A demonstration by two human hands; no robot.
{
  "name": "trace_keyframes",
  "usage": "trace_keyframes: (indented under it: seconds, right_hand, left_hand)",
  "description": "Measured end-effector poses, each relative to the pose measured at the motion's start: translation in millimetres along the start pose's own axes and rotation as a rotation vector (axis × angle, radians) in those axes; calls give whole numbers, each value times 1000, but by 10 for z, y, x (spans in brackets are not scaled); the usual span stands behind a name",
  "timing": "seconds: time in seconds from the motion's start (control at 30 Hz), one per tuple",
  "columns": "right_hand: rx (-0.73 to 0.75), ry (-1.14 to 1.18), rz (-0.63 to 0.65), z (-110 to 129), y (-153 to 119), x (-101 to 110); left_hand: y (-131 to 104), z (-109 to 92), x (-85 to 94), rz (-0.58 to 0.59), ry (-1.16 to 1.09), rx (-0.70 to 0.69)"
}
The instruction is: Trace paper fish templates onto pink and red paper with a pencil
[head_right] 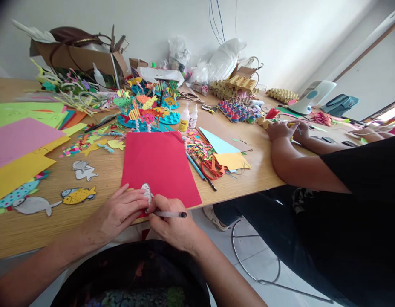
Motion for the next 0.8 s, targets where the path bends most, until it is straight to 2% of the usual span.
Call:
trace_keyframes:
  seconds: [0.23, 0.8]
  right_hand:
    - [8, -3, 13, 5, 6, -15]
    - [-17, 119, -27, -10, 97, -37]
  left_hand:
    - [-1, 4, 43, 4, -11, -21]
    - [-46, 24, -24, -19, -36, -12]
Point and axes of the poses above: each hand's wrist, its own y-axis towards the middle knuckle, its own x-axis out of the back of the hand, z = x × y, the point moved 1 cm from there along y, towards the middle knuckle, and after that the axes turned 10 degrees about z, right-handed, at the moved point
